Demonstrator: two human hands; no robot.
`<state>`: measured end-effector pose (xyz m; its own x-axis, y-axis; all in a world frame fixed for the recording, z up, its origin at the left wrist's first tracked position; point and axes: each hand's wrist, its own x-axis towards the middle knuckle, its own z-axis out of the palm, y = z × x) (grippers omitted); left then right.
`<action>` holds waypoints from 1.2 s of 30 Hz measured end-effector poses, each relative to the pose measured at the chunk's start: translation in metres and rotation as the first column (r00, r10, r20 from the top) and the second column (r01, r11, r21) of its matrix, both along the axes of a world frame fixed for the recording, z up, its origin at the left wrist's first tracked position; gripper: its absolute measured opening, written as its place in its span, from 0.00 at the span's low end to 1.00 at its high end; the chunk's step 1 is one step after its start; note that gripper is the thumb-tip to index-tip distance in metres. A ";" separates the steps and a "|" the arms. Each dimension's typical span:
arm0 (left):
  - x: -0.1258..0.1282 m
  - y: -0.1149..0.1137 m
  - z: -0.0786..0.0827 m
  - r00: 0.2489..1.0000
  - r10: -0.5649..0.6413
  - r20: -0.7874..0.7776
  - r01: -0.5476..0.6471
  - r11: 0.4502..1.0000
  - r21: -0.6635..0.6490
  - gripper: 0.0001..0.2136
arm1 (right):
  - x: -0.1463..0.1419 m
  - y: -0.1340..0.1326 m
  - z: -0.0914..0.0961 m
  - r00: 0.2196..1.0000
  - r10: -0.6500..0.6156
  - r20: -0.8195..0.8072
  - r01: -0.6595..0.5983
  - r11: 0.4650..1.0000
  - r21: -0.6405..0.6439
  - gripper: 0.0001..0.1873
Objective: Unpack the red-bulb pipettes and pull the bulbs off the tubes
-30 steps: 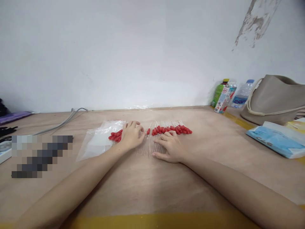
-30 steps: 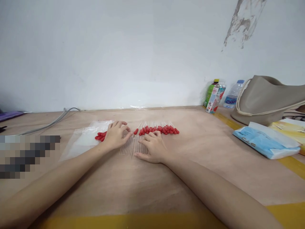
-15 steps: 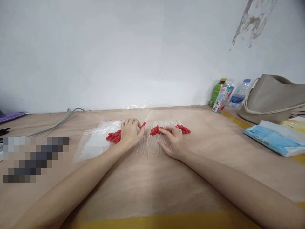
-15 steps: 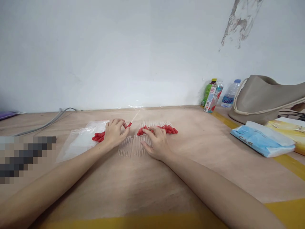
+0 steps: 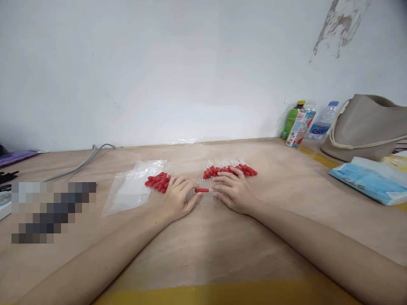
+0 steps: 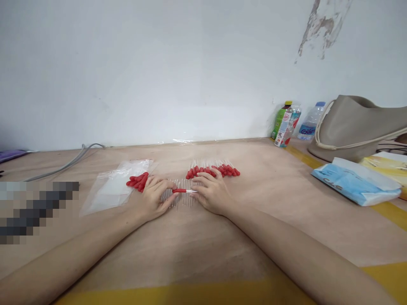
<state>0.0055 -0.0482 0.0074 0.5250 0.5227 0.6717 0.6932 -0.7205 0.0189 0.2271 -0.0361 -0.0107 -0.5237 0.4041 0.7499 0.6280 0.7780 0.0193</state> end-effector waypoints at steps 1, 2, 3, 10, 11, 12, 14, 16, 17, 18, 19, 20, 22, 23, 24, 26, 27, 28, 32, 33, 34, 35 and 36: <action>0.001 0.000 0.000 1.000 -0.001 0.003 0.001 1.000 -0.006 0.05 | 0.000 0.001 -0.001 1.000 0.007 -0.005 -0.007 1.000 -0.002 0.10; 0.001 -0.001 0.000 1.000 -0.001 0.003 0.001 1.000 -0.016 0.06 | 0.000 0.001 -0.001 1.000 0.012 -0.008 -0.012 1.000 -0.004 0.09; 0.002 0.000 0.000 1.000 -0.005 -0.003 0.005 0.999 -0.033 0.07 | 0.000 0.002 -0.002 1.000 0.017 -0.007 -0.018 1.000 -0.006 0.09; 0.011 0.007 -0.005 0.989 -0.138 -0.061 0.130 0.985 -0.118 0.08 | -0.002 0.001 -0.001 0.998 0.053 0.019 -0.053 0.998 -0.020 0.10; 0.011 0.008 -0.006 0.988 -0.149 -0.049 0.143 0.984 -0.108 0.08 | -0.002 0.001 -0.001 0.998 0.056 0.020 -0.055 0.998 -0.029 0.10; 0.011 0.008 -0.007 0.986 -0.160 -0.037 0.156 0.983 -0.099 0.07 | -0.002 0.001 -0.001 0.998 0.059 0.020 -0.058 0.998 -0.039 0.10; 0.012 0.009 -0.008 0.985 -0.171 -0.016 0.169 0.982 -0.081 0.07 | -0.003 0.002 -0.003 0.998 0.067 0.009 -0.067 0.996 -0.051 0.10; 0.012 0.008 -0.008 0.987 -0.162 -0.012 0.160 0.984 -0.079 0.07 | -0.004 0.003 -0.005 0.996 0.083 -0.008 -0.084 0.995 -0.048 0.09; 0.013 0.008 -0.008 0.988 -0.151 -0.019 0.148 0.985 -0.085 0.08 | -0.005 0.004 -0.006 0.995 0.097 -0.017 -0.098 0.994 -0.040 0.09; 0.013 0.008 -0.007 0.990 -0.141 -0.032 0.137 0.986 -0.094 0.09 | -0.005 0.005 -0.007 0.993 0.113 -0.024 -0.114 0.993 -0.032 0.08; 0.014 0.007 -0.007 0.990 -0.134 -0.049 0.128 0.986 -0.104 0.09 | -0.005 0.005 -0.007 0.991 0.132 -0.028 -0.133 0.991 -0.025 0.08; 0.015 0.007 -0.006 0.989 -0.131 -0.069 0.122 0.986 -0.115 0.09 | -0.006 0.006 -0.008 0.988 0.153 -0.031 -0.153 0.988 -0.016 0.07; 0.015 0.006 -0.005 0.986 -0.132 -0.105 0.118 0.984 -0.131 0.09 | -0.006 0.006 -0.008 0.980 0.194 -0.038 -0.194 0.981 0.006 0.06; 0.015 0.006 -0.005 0.983 -0.138 -0.121 0.121 0.983 -0.137 0.09 | -0.006 0.006 -0.008 0.976 0.216 -0.042 -0.215 0.976 0.016 0.06; 0.015 0.005 -0.004 0.980 -0.143 -0.138 0.123 0.982 -0.143 0.09 | -0.005 0.006 -0.008 0.970 0.238 -0.044 -0.237 0.971 0.025 0.06; 0.014 0.004 -0.003 0.974 -0.153 -0.166 0.127 0.980 -0.157 0.10 | -0.005 0.007 -0.008 0.960 0.275 -0.048 -0.274 0.961 0.031 0.05; 0.014 0.003 -0.002 0.971 -0.158 -0.177 0.129 0.978 -0.166 0.10 | -0.005 0.006 -0.008 0.956 0.288 -0.051 -0.287 0.958 0.028 0.05; 0.014 0.002 -0.002 0.970 -0.160 -0.184 0.128 0.976 -0.177 0.10 | -0.005 0.006 -0.008 0.953 0.297 -0.054 -0.297 0.955 0.021 0.05; 0.013 -0.001 0.001 0.967 -0.171 -0.191 0.126 0.966 -0.226 0.11 | -0.006 0.005 -0.008 0.943 0.325 -0.066 -0.326 0.945 -0.004 0.06; 0.013 -0.001 0.002 0.966 -0.174 -0.190 0.127 0.963 -0.237 0.11 | -0.006 0.004 -0.008 0.941 0.332 -0.068 -0.334 0.943 -0.009 0.06; 0.013 -0.002 0.003 0.966 -0.178 -0.189 0.129 0.961 -0.246 0.11 | -0.007 0.004 -0.008 0.938 0.340 -0.069 -0.341 0.940 -0.013 0.06; 0.013 -0.002 0.003 0.965 -0.182 -0.188 0.131 0.958 -0.254 0.11 | -0.007 0.003 -0.008 0.936 0.346 -0.069 -0.347 0.938 -0.016 0.06; 0.013 -0.002 0.004 0.965 -0.184 -0.186 0.132 0.956 -0.261 0.11 | -0.007 0.003 -0.008 0.935 0.349 -0.068 -0.351 0.936 -0.018 0.06</action>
